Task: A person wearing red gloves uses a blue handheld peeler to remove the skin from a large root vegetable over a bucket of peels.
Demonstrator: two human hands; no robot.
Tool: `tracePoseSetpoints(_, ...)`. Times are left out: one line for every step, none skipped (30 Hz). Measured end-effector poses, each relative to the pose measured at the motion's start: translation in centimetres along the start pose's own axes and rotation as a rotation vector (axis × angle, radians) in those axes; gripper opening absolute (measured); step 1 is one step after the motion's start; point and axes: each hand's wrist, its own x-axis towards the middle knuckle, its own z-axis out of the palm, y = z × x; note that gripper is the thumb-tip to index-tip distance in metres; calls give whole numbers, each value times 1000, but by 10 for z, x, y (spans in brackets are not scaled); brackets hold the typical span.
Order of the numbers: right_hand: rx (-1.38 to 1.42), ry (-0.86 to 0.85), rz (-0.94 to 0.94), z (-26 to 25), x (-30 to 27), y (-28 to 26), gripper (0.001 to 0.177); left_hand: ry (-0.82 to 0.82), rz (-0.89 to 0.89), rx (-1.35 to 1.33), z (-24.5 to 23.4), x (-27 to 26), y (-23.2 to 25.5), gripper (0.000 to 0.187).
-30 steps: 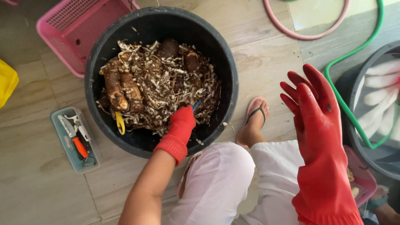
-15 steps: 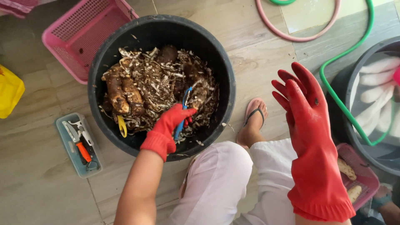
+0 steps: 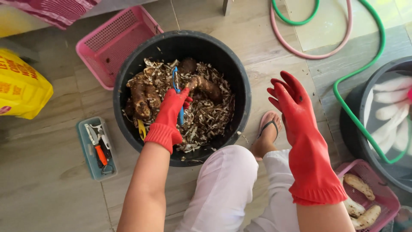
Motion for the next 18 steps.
tracePoseSetpoints(-5, -12, -4, 2, 2, 1, 64, 7, 5, -8, -3, -5, 3, 46)
tracePoseSetpoints(-10, -23, -7, 3, 3, 1, 64, 12, 9, -15, -5, -11, 6, 44)
tracePoseSetpoints(-6, -21, -13, 5, 11, 6, 64, 13, 16, -13, -1, -3, 0, 44)
tracePoseSetpoints(1, -18, 9, 6, 17, 11, 66, 3, 31, 32, 4, 3, -7, 40)
tracePoseSetpoints(8, -15, 31, 8, 22, 17, 67, -7, 45, 76, 9, 8, -14, 45)
tracePoseSetpoints(10, -15, 26, 11, 26, 24, 67, -5, 51, 76, 9, -9, 1, 45)
tracePoseSetpoints(12, -25, 25, 14, 29, 30, 65, -24, 69, 78, 10, -27, 16, 41)
tracePoseSetpoints(13, -42, 16, 18, 35, 34, 64, -37, 92, 75, 9, -44, 34, 38)
tracePoseSetpoints(13, -48, 3, 20, 45, 45, 64, -29, 103, 69, 13, -50, 47, 38)
tracePoseSetpoints(-21, -81, 2, 23, 54, 58, 64, -57, 142, 83, 15, -57, 56, 34)
tracePoseSetpoints(-56, -112, 1, 27, 63, 70, 65, -85, 182, 97, 17, -65, 65, 31)
tracePoseSetpoints(-54, -117, -13, 29, 66, 83, 65, -77, 194, 94, 18, -66, 69, 31)
tracePoseSetpoints(-78, -143, -20, 30, 70, 96, 62, -99, 219, 147, 19, -66, 73, 27)
tracePoseSetpoints(-103, -166, -28, 30, 75, 109, 59, -122, 244, 201, 22, -66, 77, 24)
tracePoseSetpoints(-100, -169, -42, 28, 97, 133, 59, -115, 256, 199, 20, -74, 89, 24)
tracePoseSetpoints(-285, -191, -26, 26, 113, 162, 59, -136, 289, 200, 17, -86, 94, 24)
tracePoseSetpoints(-470, -211, -10, 25, 130, 191, 59, -156, 322, 201, 15, -97, 98, 25)
tracePoseSetpoints(-465, -216, -10, 30, 123, 193, 59, -151, 319, 205, 8, -111, 108, 25)
